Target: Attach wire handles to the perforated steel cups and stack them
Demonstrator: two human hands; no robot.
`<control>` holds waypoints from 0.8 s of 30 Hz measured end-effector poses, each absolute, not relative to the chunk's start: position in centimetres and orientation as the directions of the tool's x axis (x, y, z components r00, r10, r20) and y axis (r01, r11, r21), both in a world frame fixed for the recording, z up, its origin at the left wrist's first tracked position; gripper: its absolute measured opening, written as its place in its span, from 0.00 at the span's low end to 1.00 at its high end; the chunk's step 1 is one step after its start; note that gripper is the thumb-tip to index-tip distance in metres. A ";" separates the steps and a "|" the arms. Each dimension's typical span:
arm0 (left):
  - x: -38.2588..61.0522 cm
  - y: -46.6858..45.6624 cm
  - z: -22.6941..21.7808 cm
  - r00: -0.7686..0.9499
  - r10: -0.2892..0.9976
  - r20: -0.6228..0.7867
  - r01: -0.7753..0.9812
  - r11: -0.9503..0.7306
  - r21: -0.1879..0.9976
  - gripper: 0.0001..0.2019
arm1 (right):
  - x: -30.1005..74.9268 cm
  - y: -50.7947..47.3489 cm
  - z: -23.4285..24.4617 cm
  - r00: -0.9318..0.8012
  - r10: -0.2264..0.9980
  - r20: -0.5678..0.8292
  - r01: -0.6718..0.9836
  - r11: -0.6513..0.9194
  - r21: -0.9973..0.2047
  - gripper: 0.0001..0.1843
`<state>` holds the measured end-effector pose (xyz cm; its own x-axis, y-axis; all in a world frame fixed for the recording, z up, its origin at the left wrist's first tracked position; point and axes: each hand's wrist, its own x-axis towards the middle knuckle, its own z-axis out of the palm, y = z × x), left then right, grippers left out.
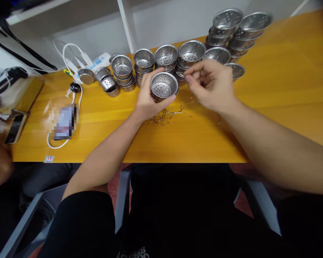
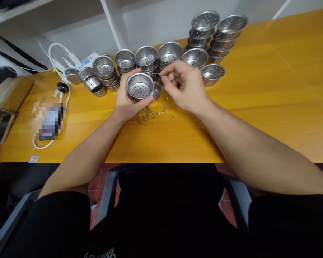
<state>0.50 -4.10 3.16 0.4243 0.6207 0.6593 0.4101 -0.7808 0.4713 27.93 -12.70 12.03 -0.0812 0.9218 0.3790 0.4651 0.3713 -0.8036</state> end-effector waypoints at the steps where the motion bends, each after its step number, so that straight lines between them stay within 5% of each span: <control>1: 0.5 -4.3 3.3 0.403 0.625 0.669 0.414 -0.776 0.476 0.48 | 27.8 -12.8 12.1 -0.079 0.920 0.384 0.458 0.376 -0.806 0.36; 5: 0.9 -5.2 3.3 0.381 0.650 0.658 0.389 -0.758 0.523 0.43 | 27.4 -13.2 12.3 -0.067 0.925 0.375 0.446 0.364 -0.818 0.40; 14: 1.9 -4.2 1.6 0.490 0.505 0.710 0.213 -0.859 0.465 0.53 | 26.3 -11.7 9.7 -0.082 0.835 0.544 0.256 0.545 -0.798 0.36; 24: 1.9 -4.3 1.6 0.486 0.508 0.711 0.199 -0.857 0.476 0.62 | 26.2 -11.4 9.0 -0.088 0.838 0.539 0.249 0.542 -0.803 0.30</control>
<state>1.87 -4.27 1.62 0.4863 0.5077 0.7111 0.1991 -0.8568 0.4756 26.24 -11.44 8.99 -0.0878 0.8378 0.5388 0.2487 0.5422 -0.8026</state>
